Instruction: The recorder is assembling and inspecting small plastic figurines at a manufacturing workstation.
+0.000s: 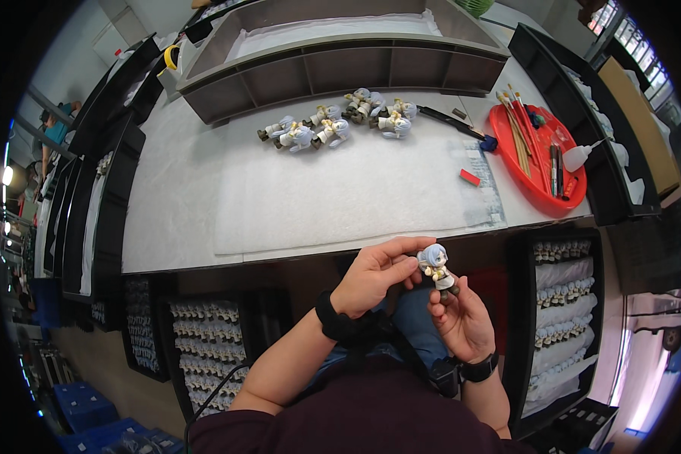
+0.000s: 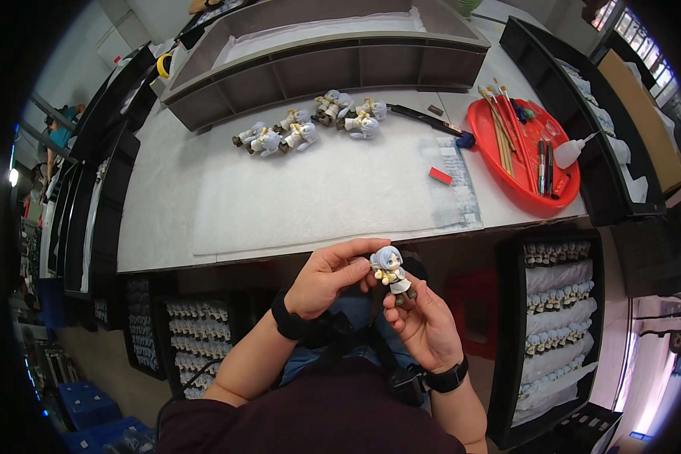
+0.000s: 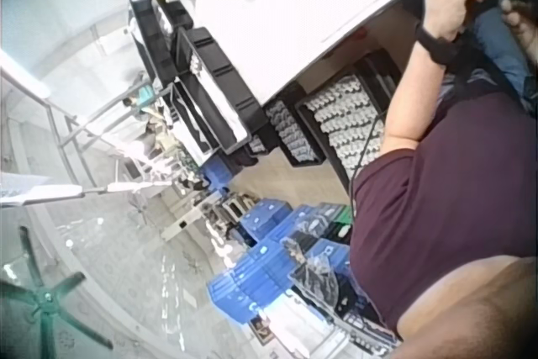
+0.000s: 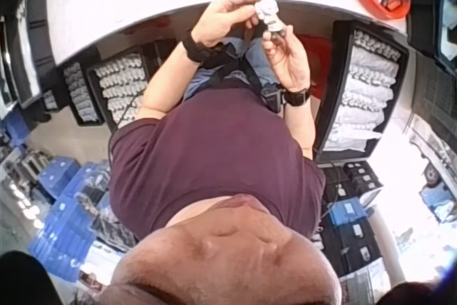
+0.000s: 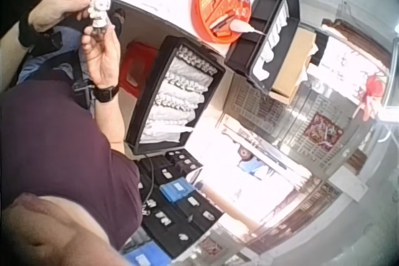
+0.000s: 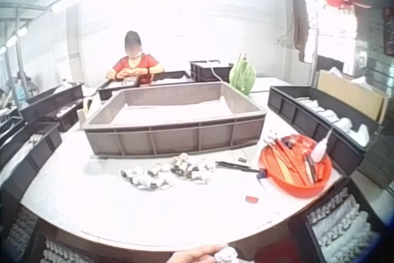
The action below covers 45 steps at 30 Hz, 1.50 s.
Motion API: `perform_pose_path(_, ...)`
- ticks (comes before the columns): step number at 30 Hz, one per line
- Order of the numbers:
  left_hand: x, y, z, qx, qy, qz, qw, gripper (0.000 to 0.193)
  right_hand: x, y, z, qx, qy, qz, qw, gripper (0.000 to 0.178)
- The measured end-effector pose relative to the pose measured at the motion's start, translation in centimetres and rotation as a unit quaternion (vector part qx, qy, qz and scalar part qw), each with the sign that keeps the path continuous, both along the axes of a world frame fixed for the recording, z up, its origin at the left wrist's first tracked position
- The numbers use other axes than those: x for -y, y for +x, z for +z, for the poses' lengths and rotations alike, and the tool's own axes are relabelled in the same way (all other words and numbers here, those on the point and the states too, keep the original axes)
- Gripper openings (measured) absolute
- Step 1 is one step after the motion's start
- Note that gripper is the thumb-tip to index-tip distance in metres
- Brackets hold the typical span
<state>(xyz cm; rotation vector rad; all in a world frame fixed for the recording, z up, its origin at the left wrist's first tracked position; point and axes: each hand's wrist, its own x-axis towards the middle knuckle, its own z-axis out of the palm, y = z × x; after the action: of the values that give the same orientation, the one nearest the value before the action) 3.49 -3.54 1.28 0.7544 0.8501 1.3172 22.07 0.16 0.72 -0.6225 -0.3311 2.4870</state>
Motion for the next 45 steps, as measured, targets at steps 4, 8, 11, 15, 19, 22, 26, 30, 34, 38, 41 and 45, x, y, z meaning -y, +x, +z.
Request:
perform_pose_path(4, 0.0, 0.1, -0.1, 0.013, 0.009, -0.005, 1.0, 0.034, 0.1, 0.0, 0.2, 0.016, 0.058, 0.004, 0.998, 0.044)
perform_pose_path(8, 0.2, 0.2, -0.1, 0.027, 0.003, 0.001, 1.0, 0.033, 0.2, -0.2, 0.2, 0.015, 0.103, 0.003, 0.995, 0.043)
perform_pose_path(11, 0.2, 0.1, 0.0, 0.001, -0.001, 0.003, 1.0, 0.032, 0.7, -0.5, 0.8, 0.137, 0.234, -0.039, 0.962, 0.044)
perform_pose_path(15, 0.3, 0.0, -0.5, 0.012, 0.001, 0.001, 1.0, 0.031, 1.3, -1.4, 1.1, 0.207, 0.35, -0.11, 0.907, 0.047)
perform_pose_path(19, 0.2, 0.2, -0.3, 0.025, -0.006, 0.015, 1.0, 0.032, 1.3, -1.2, 0.5, 0.269, 0.424, -0.128, 0.855, 0.043)
perform_pose_path(22, 0.3, 0.2, -0.4, 0.04, -0.008, 0.003, 0.999, 0.029, 1.1, -1.4, 0.9, 0.292, 0.509, -0.148, 0.796, 0.038)
perform_pose_path(26, 0.3, 0.3, -0.5, 0.067, -0.043, 0.004, 0.997, 0.03, 1.1, -1.4, 0.9, 0.305, 0.531, -0.155, 0.775, 0.037)
perform_pose_path(30, 0.1, 0.3, -0.6, 0.06, -0.062, -0.005, 0.996, 0.032, 1.0, -1.1, 1.0, 0.32, 0.539, -0.147, 0.765, 0.037)
perform_pose_path(34, 0.0, 0.4, -0.9, 0.069, -0.08, -0.002, 0.994, 0.034, 1.0, -1.0, 0.9, 0.33, 0.545, -0.149, 0.757, 0.038)
perform_pose_path(38, 0.0, 0.5, -0.9, 0.054, -0.082, -0.001, 0.995, 0.036, 1.0, -0.9, 0.7, 0.322, 0.542, -0.152, 0.761, 0.037)
perform_pose_path(41, 0.1, 0.5, -0.7, 0.044, -0.074, -0.005, 0.996, 0.036, 1.1, -1.0, 0.7, 0.321, 0.538, -0.152, 0.764, 0.037)
perform_pose_path(45, 0.2, 0.5, -0.1, 0.001, -0.066, -0.005, 0.998, 0.033, 1.2, -1.1, 0.5, 0.323, 0.533, -0.147, 0.768, 0.036)
